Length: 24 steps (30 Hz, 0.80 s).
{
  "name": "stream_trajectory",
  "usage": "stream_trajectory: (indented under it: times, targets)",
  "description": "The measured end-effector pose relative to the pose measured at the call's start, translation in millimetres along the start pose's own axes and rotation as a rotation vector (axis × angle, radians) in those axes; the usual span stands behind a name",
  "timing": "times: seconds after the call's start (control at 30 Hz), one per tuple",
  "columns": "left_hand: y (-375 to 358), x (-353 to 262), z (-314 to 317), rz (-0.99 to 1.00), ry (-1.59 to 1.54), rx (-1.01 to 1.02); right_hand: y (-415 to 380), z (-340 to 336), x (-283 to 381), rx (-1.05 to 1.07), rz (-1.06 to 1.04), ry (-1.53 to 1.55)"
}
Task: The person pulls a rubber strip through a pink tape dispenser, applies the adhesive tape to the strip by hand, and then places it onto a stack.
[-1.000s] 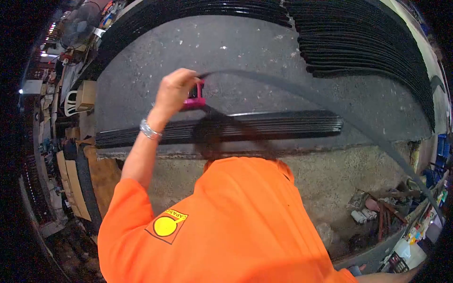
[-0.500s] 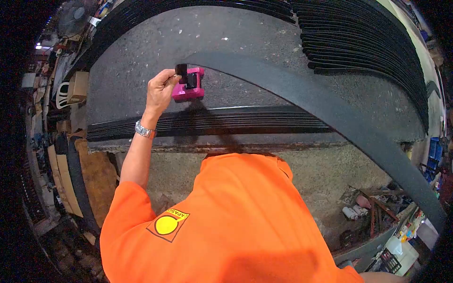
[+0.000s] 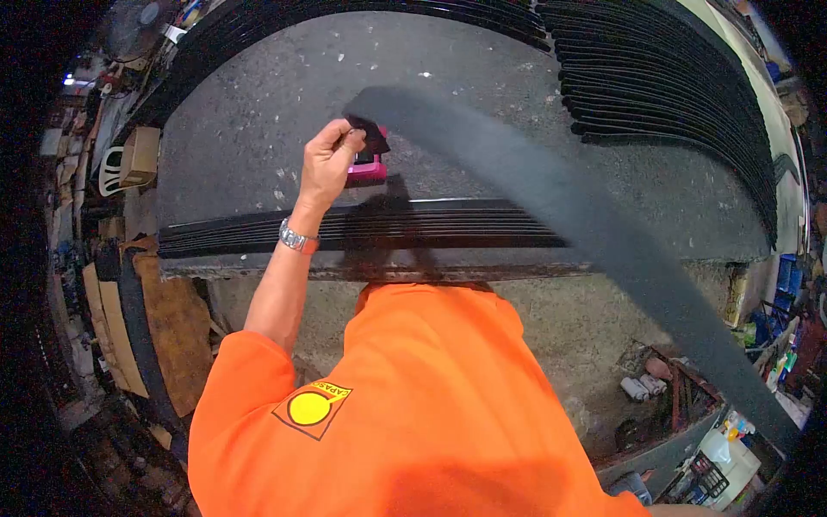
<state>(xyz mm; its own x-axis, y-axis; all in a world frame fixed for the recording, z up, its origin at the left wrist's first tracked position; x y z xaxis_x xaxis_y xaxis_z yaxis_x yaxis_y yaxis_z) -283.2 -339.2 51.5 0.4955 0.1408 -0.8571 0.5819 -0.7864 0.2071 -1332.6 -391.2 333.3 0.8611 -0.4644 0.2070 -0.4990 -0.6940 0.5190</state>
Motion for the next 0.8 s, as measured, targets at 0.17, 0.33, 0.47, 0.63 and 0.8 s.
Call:
stream_trajectory:
  times: [0.17,0.33,0.47,0.63,0.8]
  targets:
    - [27,-27,-84,0.219,0.629,-0.128,45,8,52,0.012,-0.233,-0.003]
    - [49,14,-239,0.157,1.203,-0.155,21,99,211,0.197,-0.795,0.215]
    - [42,63,-428,-0.093,1.49,-0.192,-214,139,453,0.433,-0.721,0.309]
    - [-24,102,-777,-0.111,1.871,-0.077,-461,149,650,0.549,-1.0,0.669]
    - [-135,38,-914,-0.707,2.224,-0.099,-638,102,783,0.622,-1.208,1.2]
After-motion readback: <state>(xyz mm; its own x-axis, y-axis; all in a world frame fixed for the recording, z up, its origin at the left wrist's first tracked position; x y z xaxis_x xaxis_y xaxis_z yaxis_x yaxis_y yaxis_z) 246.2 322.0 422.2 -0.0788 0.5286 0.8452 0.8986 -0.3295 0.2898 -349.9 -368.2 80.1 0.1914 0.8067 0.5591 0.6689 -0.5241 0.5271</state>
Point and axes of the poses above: each hand's wrist, its own y-axis towards the middle knuckle, its own z-axis out of the palm, x = y × z, the point moved 1 cm from there along y, towards the middle knuckle, and after that the axes turned 14 degrees about y, right-handed, at the moved point
